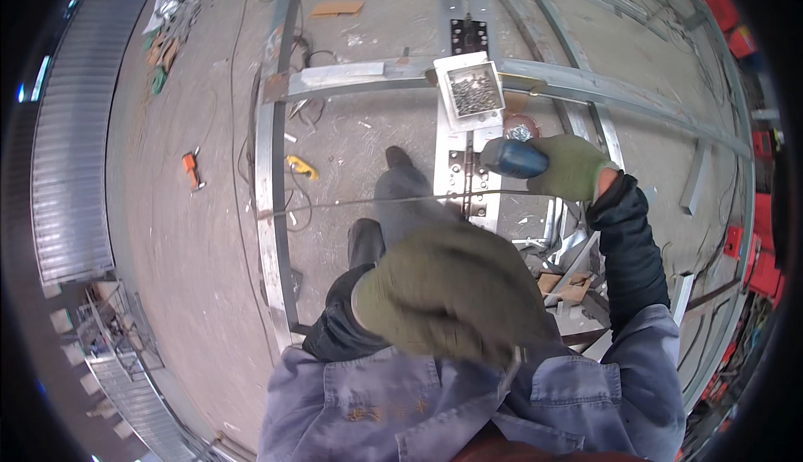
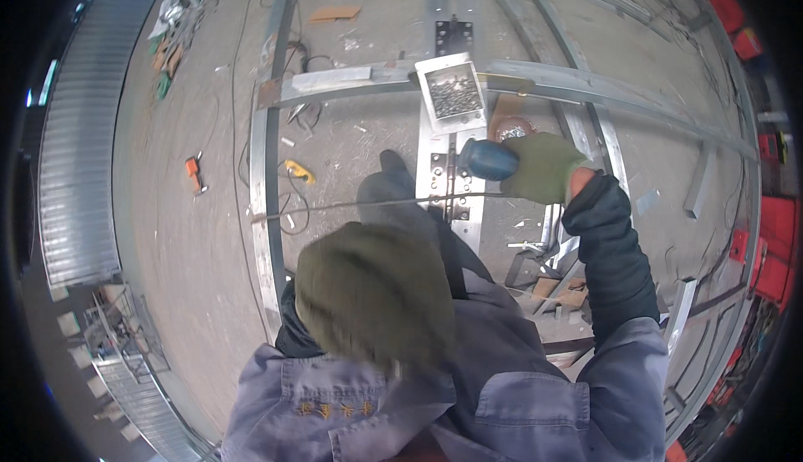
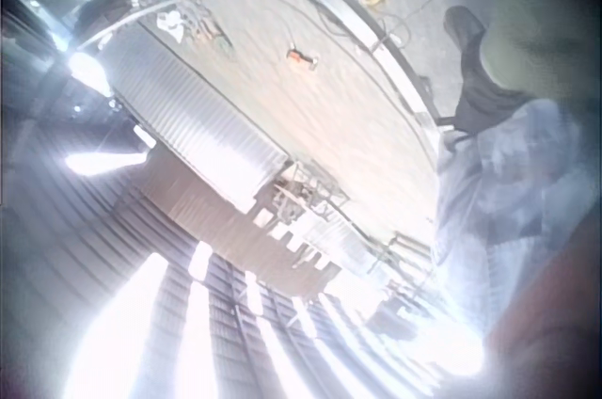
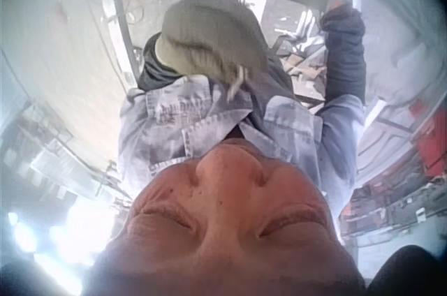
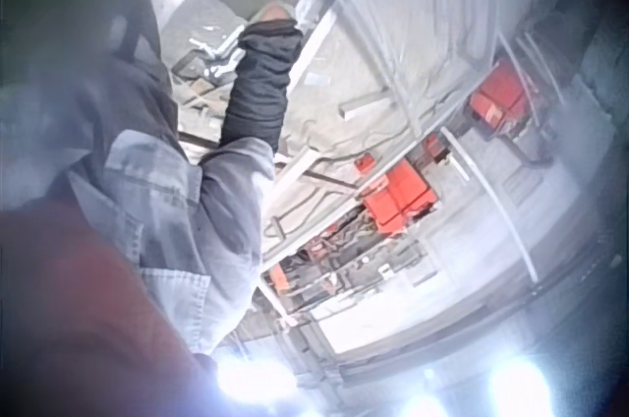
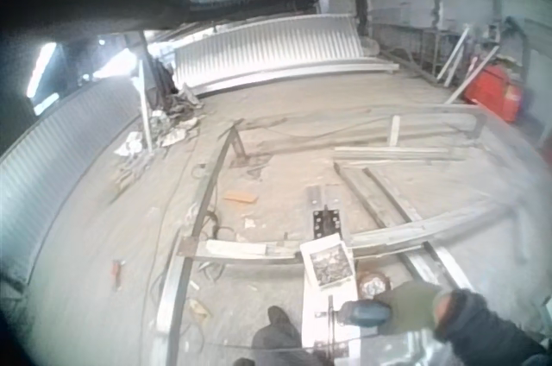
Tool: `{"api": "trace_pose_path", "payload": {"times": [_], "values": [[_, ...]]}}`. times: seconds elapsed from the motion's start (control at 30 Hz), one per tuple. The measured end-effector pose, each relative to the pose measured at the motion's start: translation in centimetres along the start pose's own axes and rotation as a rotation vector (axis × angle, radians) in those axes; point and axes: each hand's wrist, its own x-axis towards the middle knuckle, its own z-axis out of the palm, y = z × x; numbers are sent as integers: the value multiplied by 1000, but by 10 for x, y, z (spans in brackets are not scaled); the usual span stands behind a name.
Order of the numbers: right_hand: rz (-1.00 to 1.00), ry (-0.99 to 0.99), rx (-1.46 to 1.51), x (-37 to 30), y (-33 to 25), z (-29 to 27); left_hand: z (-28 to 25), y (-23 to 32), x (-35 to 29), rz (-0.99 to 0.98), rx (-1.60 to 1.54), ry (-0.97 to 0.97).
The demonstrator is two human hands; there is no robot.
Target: The person uses a corded electric drill to fasten screws into metal hinges attached to a metal frame. They repeatedly pick up screws, align them with holes, and drive them in while seated on the floor.
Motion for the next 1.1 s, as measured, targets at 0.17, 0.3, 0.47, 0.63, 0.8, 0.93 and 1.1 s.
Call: {"api": "trace_pose_path", "payload": {"times": [0.17,0.3,0.47,0.63,0.8,0.93,1.1], "values": [[-7,-10,-3,0,-16,-5,18,-9,-26,368,14,-147],[24,-18,5,-5,-20,-6,29,29,-30,282,-4,-173],[51,4,25,-9,-31,-9,40,48,-37,334,188,-178],[24,11,71,-9,-17,-3,47,52,-45,329,193,-181],[20,-30,113,-6,-24,-3,53,50,-58,295,90,-164],[107,-81,204,-12,-28,-14,58,44,-68,261,-69,-153],[181,-160,232,-7,-41,-19,73,32,-96,55,-332,-16]]}}
